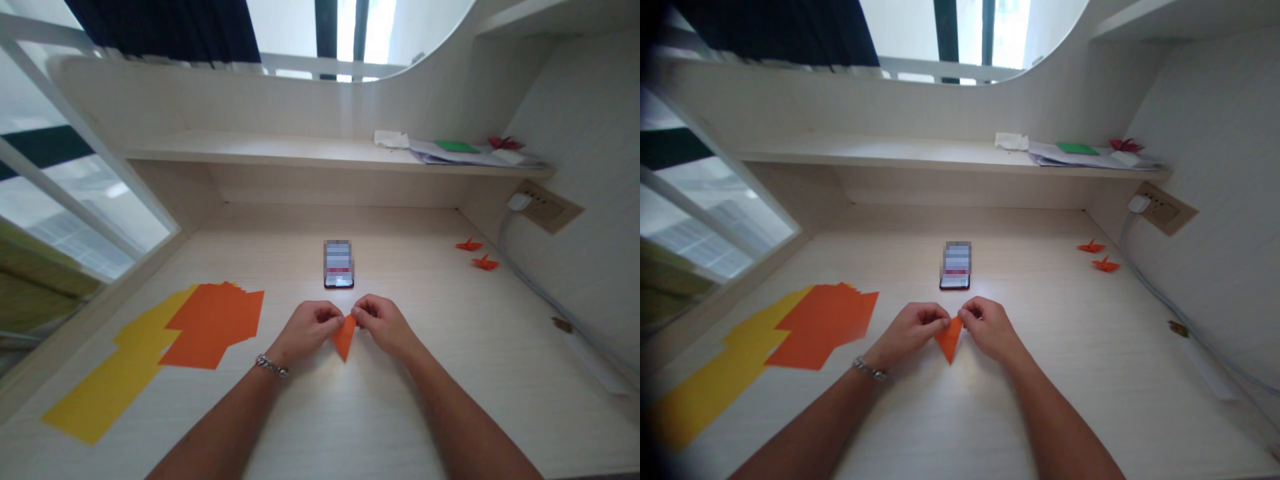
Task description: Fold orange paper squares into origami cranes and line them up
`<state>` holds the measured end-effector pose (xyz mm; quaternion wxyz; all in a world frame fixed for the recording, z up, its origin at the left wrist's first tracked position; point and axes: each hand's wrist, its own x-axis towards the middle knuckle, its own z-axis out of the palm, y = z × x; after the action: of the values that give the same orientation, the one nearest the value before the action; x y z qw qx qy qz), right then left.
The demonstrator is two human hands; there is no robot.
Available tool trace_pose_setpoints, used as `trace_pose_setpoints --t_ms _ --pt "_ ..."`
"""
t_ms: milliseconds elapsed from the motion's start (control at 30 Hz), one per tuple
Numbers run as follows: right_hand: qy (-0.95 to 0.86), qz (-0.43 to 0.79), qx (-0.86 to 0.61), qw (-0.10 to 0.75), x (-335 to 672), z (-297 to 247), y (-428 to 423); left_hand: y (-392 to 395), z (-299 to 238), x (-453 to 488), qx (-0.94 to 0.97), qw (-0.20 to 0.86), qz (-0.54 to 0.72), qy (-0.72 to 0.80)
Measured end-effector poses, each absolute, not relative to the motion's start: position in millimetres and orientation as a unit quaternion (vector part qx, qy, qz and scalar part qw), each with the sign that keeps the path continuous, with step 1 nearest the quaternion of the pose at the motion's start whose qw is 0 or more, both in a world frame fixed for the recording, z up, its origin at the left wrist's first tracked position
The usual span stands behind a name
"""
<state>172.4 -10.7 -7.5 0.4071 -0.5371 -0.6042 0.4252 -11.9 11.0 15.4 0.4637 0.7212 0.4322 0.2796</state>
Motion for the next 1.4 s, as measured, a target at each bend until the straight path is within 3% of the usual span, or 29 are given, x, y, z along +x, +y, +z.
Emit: trace_pose_setpoints --t_ms 300,567,1100,1267,1400 --pt "-0.537 0.487 -0.526 0.445 182 -10 -5 14 18 -14 0.622 0.597 0.265 0.432" --pt "-0.499 0.516 -0.523 0.46 185 -12 -3 15 17 -18 0.591 0.649 0.256 0.406" --pt "-0.379 0.561 -0.52 0.521 173 1 -6 17 12 -14 0.569 0.611 0.362 0.414" --pt "-0.452 0.558 -0.503 0.48 166 -4 -9 17 10 -11 0.579 0.597 0.366 0.418" --pt "-0.497 0.495 -0.535 0.47 164 -8 -10 13 7 -9 0.651 0.517 0.355 0.427"
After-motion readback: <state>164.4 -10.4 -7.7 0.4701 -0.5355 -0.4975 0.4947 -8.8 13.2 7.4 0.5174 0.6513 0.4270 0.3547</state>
